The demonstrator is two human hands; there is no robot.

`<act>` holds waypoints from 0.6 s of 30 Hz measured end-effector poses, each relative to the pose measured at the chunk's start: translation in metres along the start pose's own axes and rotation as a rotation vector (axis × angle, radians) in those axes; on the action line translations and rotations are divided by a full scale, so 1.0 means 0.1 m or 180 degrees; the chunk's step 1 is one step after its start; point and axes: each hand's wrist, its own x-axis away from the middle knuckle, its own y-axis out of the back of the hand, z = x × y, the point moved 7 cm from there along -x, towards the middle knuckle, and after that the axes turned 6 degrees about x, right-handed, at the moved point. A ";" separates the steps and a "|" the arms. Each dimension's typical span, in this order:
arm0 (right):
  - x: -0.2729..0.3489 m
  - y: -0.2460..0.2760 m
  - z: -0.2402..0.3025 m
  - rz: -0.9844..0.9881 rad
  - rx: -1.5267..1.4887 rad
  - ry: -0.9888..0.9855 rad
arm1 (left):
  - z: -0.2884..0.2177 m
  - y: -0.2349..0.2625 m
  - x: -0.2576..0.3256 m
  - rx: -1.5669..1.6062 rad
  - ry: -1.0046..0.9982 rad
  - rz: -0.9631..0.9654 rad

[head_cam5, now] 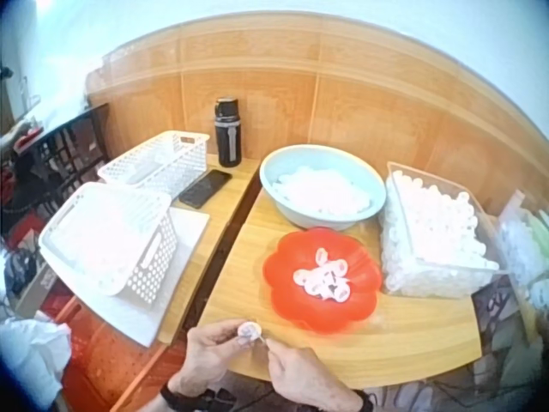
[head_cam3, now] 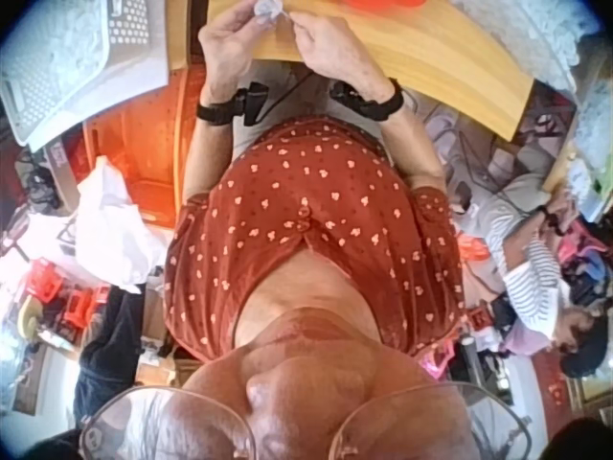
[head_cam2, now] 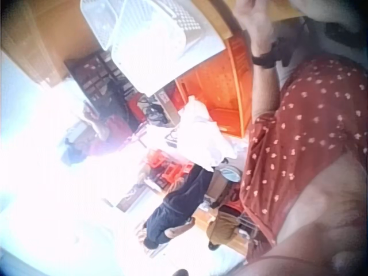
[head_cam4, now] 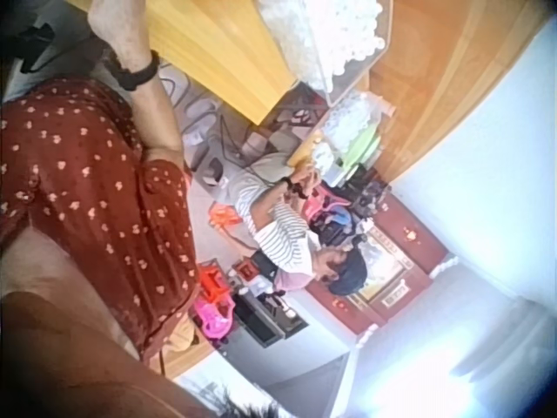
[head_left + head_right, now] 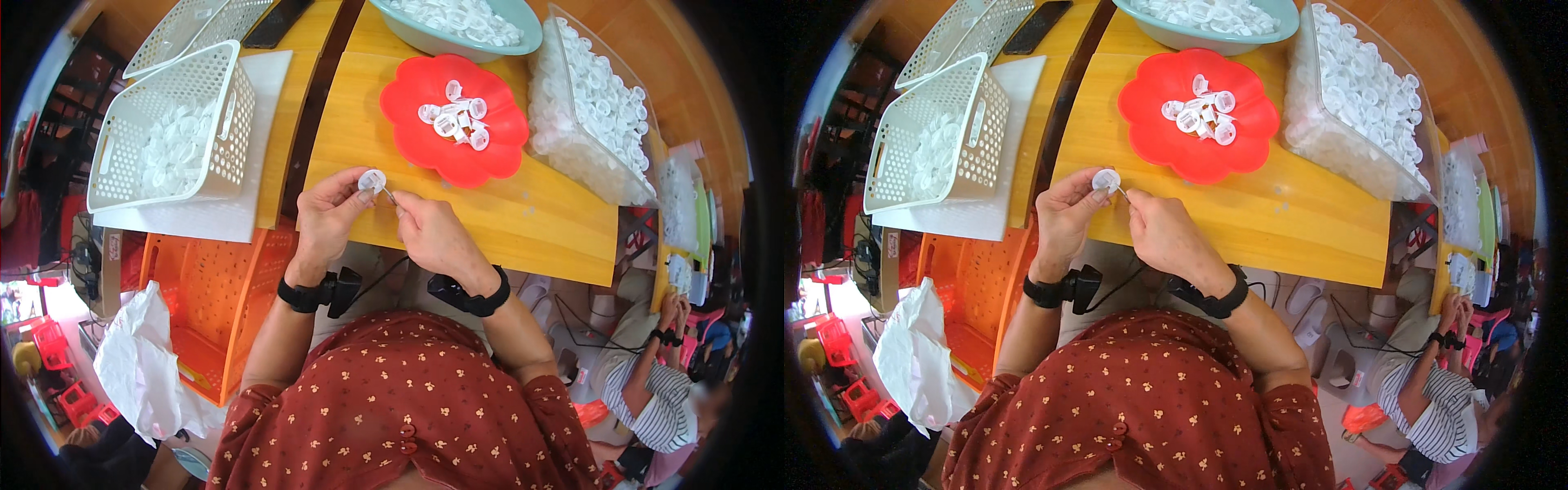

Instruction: Trimming excess material from white circular shoe components using small scissors.

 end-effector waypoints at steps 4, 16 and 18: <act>0.01 -0.11 -0.09 -0.0084 -0.0356 -0.0059 | -0.01 -0.01 0.01 -0.0125 -0.0051 -0.0017; 0.01 -0.22 -0.14 -0.0248 -0.0735 -0.0225 | -0.02 -0.04 0.02 -0.0092 -0.0149 -0.0015; 0.00 -0.22 -0.13 -0.0287 -0.0743 -0.0181 | -0.01 -0.04 0.01 -0.0075 -0.0131 -0.0024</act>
